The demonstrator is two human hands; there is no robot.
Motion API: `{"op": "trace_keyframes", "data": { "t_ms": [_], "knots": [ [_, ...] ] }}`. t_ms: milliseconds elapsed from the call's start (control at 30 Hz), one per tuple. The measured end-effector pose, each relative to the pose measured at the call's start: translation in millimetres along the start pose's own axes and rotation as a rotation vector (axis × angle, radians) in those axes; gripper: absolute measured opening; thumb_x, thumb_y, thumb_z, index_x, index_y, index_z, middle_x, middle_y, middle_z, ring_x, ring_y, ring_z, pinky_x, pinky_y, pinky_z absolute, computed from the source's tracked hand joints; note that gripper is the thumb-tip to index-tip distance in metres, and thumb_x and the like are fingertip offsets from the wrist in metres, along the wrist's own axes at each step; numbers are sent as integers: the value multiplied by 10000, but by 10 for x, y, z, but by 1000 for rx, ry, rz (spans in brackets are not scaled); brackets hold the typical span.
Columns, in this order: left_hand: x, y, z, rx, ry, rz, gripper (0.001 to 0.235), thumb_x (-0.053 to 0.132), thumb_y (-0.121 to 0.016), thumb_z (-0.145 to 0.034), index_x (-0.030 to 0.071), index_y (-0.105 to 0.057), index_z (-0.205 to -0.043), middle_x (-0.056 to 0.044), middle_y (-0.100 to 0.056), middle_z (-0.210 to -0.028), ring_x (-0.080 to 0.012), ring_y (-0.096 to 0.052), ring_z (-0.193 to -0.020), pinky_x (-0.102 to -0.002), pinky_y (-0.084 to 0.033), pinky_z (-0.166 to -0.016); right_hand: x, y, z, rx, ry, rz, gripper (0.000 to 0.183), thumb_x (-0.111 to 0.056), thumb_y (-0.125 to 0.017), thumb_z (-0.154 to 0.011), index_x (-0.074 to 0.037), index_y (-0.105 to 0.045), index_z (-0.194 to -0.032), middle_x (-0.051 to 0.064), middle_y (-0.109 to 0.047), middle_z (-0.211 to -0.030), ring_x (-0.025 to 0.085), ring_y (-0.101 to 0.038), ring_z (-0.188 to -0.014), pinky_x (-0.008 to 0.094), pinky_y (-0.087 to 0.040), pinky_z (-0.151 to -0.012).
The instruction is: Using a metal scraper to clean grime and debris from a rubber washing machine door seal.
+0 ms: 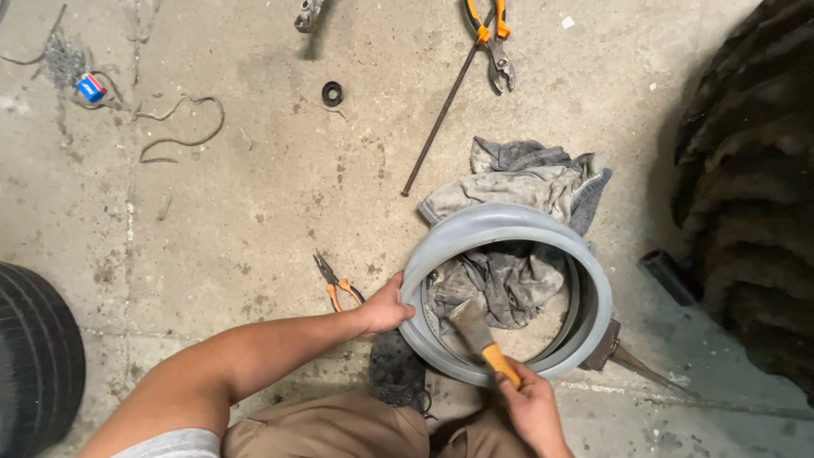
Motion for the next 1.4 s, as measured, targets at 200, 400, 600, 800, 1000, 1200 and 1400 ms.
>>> {"op": "trace_keyframes", "data": {
  "t_ms": [200, 400, 600, 800, 1000, 1200, 1400],
  "knots": [
    [87, 7, -20, 34, 14, -119, 716, -40, -569, -845, -13, -292, -1504, -222, -626, -1276, -327, -702, -1054, -362, -613, -907, -434, 212, -9, 235, 446, 944, 513, -234, -624, -919, -184, -579, -1427, 96, -687, -948, 305, -700, -720, 433, -595, -651],
    [183, 2, 48, 21, 46, -121, 721, -59, -584, -857, -19, -271, -1506, -208, -624, -1232, -316, -721, -1005, -343, -650, -871, -534, 415, -73, 289, 251, 755, 555, -154, -641, -878, -63, -601, -1424, 198, -789, -914, 231, -742, -567, 329, -639, -487],
    [89, 12, 15, -4, -16, -167, 821, -56, -617, -834, -8, -205, -1543, -231, -614, -1231, -318, -729, -872, -302, -646, -691, -214, 813, 56, 216, 336, 835, 552, -186, -781, -750, -130, -701, -1293, 77, -819, -884, 181, -762, -593, 304, -664, -563],
    [211, -44, 371, -44, 50, -180, 1027, -89, -582, -857, 153, 61, -1621, -239, -503, -1353, -200, -567, -642, -251, -529, -507, -422, 355, 181, -34, 324, 825, 547, -209, -699, -777, -202, -682, -1324, 57, -811, -970, 170, -735, -578, 295, -649, -599],
    [162, -31, 336, -58, 46, -208, 978, -50, -560, -865, 116, 43, -1617, -209, -565, -1234, -183, -554, -612, -259, -494, -479, -220, -94, 18, -19, 424, 658, 332, -115, -726, -818, -45, -745, -1141, 68, -801, -886, 87, -620, -455, 207, -592, -406],
    [74, 16, 134, -77, 3, -207, 893, -26, -589, -865, 23, -48, -1573, -251, -542, -1291, -304, -684, -876, -319, -623, -697, -389, -210, 133, 63, 320, 474, 479, -102, -720, -805, -86, -709, -1284, 43, -784, -778, 112, -520, -446, 259, -477, -436],
    [135, 5, 151, -74, 57, -217, 880, -38, -604, -883, 27, -71, -1581, -242, -514, -1313, -242, -637, -748, -258, -576, -581, -399, -189, 70, 13, 330, 576, 517, -120, -752, -770, -71, -696, -1282, 74, -823, -911, 140, -650, -494, 281, -575, -512]
  ]
}}
Point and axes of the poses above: each hand's wrist, its own z-axis away from the middle knuckle, its own y-axis out of the back of the hand, x = y × z, the point moved 5 cm from there along -z, towards the middle knuckle
